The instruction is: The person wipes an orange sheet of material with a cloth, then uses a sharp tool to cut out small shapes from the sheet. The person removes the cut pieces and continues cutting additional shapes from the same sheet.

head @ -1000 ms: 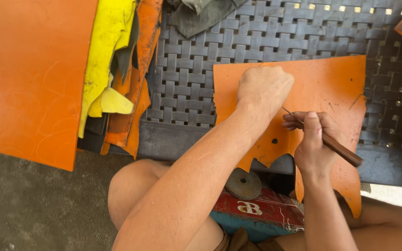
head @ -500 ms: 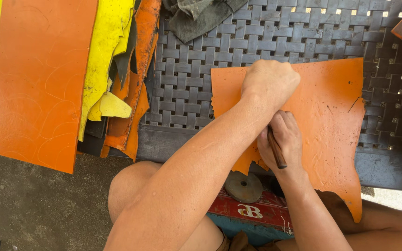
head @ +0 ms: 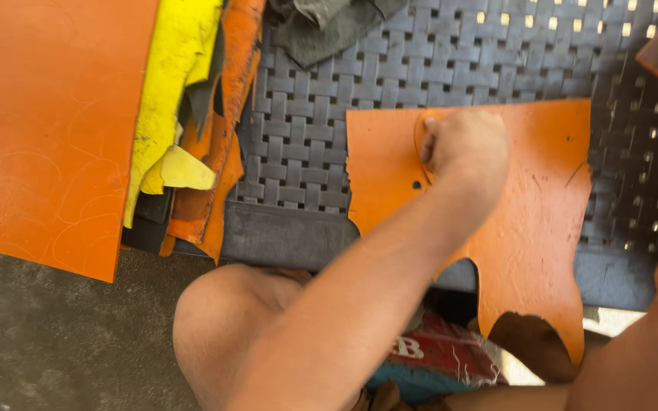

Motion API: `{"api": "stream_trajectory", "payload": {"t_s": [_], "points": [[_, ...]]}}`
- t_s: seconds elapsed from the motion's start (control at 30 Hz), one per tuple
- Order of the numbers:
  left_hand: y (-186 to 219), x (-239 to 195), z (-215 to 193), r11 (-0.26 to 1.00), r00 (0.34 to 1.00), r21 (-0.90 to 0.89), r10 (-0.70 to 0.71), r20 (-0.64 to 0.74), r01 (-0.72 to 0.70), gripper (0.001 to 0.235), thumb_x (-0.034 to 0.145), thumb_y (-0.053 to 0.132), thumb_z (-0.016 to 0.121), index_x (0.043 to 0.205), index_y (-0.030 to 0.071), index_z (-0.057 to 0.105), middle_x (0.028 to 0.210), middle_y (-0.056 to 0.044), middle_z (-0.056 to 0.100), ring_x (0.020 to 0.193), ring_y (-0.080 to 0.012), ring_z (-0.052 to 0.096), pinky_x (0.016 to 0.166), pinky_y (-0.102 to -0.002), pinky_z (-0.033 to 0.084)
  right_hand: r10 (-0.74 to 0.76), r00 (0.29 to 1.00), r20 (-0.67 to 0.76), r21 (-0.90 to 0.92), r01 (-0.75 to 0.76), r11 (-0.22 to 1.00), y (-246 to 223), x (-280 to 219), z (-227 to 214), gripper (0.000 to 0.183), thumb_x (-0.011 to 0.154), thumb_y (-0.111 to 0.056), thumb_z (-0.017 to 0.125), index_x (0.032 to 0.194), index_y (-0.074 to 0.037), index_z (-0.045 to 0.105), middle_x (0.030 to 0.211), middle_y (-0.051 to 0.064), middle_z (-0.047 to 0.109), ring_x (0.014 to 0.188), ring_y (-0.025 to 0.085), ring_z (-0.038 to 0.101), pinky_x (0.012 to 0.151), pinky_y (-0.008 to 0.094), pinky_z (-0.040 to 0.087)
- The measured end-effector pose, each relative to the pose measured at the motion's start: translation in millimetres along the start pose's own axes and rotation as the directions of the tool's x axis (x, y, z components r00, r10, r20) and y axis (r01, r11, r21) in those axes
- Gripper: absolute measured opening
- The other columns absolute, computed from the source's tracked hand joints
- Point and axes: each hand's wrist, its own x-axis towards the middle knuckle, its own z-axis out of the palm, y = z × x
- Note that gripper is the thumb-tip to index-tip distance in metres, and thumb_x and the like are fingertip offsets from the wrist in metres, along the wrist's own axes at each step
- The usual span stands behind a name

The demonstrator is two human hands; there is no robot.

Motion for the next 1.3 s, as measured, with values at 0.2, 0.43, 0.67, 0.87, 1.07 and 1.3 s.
{"api": "stream_trajectory", "payload": {"t_s": [0.2, 0.43, 0.67, 0.87, 1.07, 1.3], "points": [[15.3, 18.0, -10.9, 0.988, 0.992, 0.116, -0.107, 0.069, 0.099, 0.01, 0.085, 0.004, 0.068, 0.09, 0.001, 0.077, 0.075, -0.01, 0.074, 0.057, -0.0184, 0.068, 0.05, -0.041, 0.06, -0.143, 0.678, 0.721, 0.078, 0.125, 0.989, -44.3, 97.5, 101.0, 0.031, 0.094, -0.034, 0.058, 0.092, -0.005, 0.069, 0.073, 0.01, 0.073, 0.064, 0.018, 0.071, 0.058, 0.036, 0.058], [16.3, 22.4, -9.6, 0.98, 0.993, 0.197, -0.042, 0.109, 0.019, 0.013, 0.085, 0.0, 0.067, 0.094, -0.002, 0.076, 0.071, -0.006, 0.07, 0.052, -0.0138, 0.062, 0.05, -0.037, 0.059, 0.16, 0.216, 0.963, -0.25, 0.498, 0.831, -54.5, 116.4, 160.3, 0.037, 0.093, -0.042, 0.061, 0.085, -0.008, 0.073, 0.077, 0.017, 0.073, 0.078, 0.034, 0.068, 0.077, 0.049, 0.055], [14.2, 18.3, -7.5, 0.944, 0.991, 0.323, 0.028, 0.132, -0.07, 0.016, 0.085, -0.003, 0.066, 0.099, -0.005, 0.074, 0.067, -0.003, 0.067, 0.047, -0.0093, 0.056, 0.049, -0.033, 0.059, 0.207, 0.221, 0.953, -0.299, 0.573, 0.763, -51.4, 114.1, 178.9, 0.034, 0.091, -0.041, 0.06, 0.088, -0.011, 0.075, 0.087, 0.017, 0.072, 0.088, 0.039, 0.069, 0.081, 0.051, 0.056], [25.1, 14.7, -8.2, 0.905, 0.988, 0.404, 0.085, 0.129, -0.13, 0.019, 0.085, -0.006, 0.064, 0.102, -0.007, 0.073, 0.064, -0.001, 0.064, 0.043, -0.0053, 0.052, 0.049, -0.029, 0.059, 0.147, 0.3, 0.942, -0.282, 0.476, 0.833, -53.0, 139.1, 180.2, 0.028, 0.093, -0.039, 0.063, 0.095, -0.012, 0.073, 0.079, 0.017, 0.074, 0.076, 0.04, 0.07, 0.075, 0.05, 0.058], [28.2, 16.7, 0.3, 0.847, 0.995, 0.529, 0.007, 0.097, -0.058, 0.033, 0.084, -0.008, 0.064, 0.115, -0.017, 0.072, 0.062, -0.001, 0.066, 0.037, -0.0007, 0.045, 0.047, -0.026, 0.058, 0.041, 0.396, 0.917, -0.244, 0.476, 0.845, -32.9, 165.4, 183.9, 0.03, 0.092, -0.036, 0.062, 0.092, -0.009, 0.075, 0.076, 0.015, 0.074, 0.073, 0.034, 0.07, 0.074, 0.049, 0.056], [27.6, 12.1, -3.9, 0.866, 0.991, 0.5, -0.046, 0.123, -0.022, 0.039, 0.084, -0.011, 0.064, 0.121, -0.018, 0.07, 0.074, -0.006, 0.072, 0.041, -0.0033, 0.049, 0.048, -0.027, 0.058, 0.228, 0.632, 0.74, -0.501, 0.292, 0.815, 41.9, 193.2, 125.2, 0.034, 0.102, -0.036, 0.06, 0.09, -0.01, 0.078, 0.083, 0.006, 0.075, 0.083, 0.024, 0.068, 0.081, 0.043, 0.055]]}}
